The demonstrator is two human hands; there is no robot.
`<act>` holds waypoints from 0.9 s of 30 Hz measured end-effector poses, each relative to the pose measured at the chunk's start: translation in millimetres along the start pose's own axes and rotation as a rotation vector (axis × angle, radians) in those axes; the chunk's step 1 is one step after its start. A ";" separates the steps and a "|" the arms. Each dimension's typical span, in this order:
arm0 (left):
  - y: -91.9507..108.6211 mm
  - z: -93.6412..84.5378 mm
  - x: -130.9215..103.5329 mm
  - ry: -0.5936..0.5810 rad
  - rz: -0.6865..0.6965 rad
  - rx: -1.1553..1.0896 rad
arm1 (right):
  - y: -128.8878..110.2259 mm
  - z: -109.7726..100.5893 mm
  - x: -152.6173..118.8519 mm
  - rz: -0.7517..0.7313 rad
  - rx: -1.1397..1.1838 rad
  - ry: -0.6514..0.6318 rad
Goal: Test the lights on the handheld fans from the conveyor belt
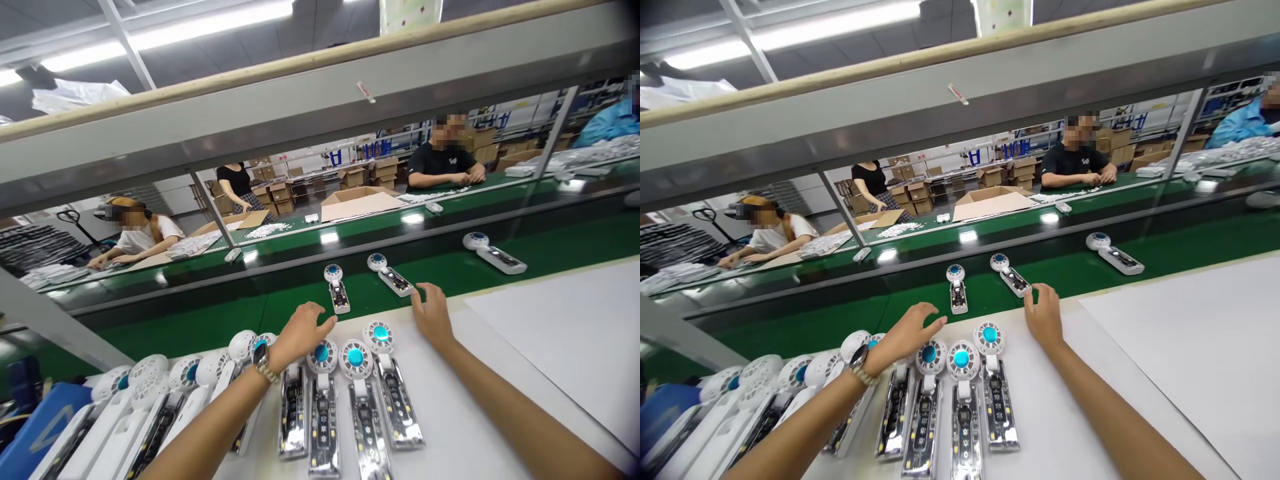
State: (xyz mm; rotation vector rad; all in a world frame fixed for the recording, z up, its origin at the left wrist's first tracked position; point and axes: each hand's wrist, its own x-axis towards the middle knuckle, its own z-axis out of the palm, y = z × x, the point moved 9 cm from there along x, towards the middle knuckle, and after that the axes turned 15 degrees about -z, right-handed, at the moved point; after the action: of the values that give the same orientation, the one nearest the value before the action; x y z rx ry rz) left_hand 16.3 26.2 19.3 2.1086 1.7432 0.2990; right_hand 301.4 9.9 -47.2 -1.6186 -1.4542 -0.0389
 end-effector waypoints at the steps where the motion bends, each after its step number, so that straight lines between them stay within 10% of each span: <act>1: -5.0 0.3 15.6 -0.006 -0.063 -0.045 | 9.3 3.2 11.8 0.055 -0.021 0.010; 8: -31.4 34.7 115.0 -0.081 -0.420 -0.122 | 6.4 66.6 38.3 0.169 0.072 -0.154; 15: -47.3 50.7 138.5 -0.132 -0.593 -0.429 | 16.7 74.0 39.9 0.225 0.471 -0.152; 21: -38.1 35.8 99.6 -0.349 -0.563 -0.910 | 16.1 60.0 25.4 0.298 0.849 0.038; 27: -44.9 -5.1 -10.2 -0.395 -0.413 -1.240 | -9.3 41.4 -22.8 0.458 1.117 -0.044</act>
State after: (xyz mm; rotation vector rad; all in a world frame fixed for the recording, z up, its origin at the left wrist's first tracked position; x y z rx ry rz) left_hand -28.0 23.9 5.7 0.8266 1.1721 0.5858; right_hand 265.3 17.3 -78.2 -0.9424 -0.8033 0.9091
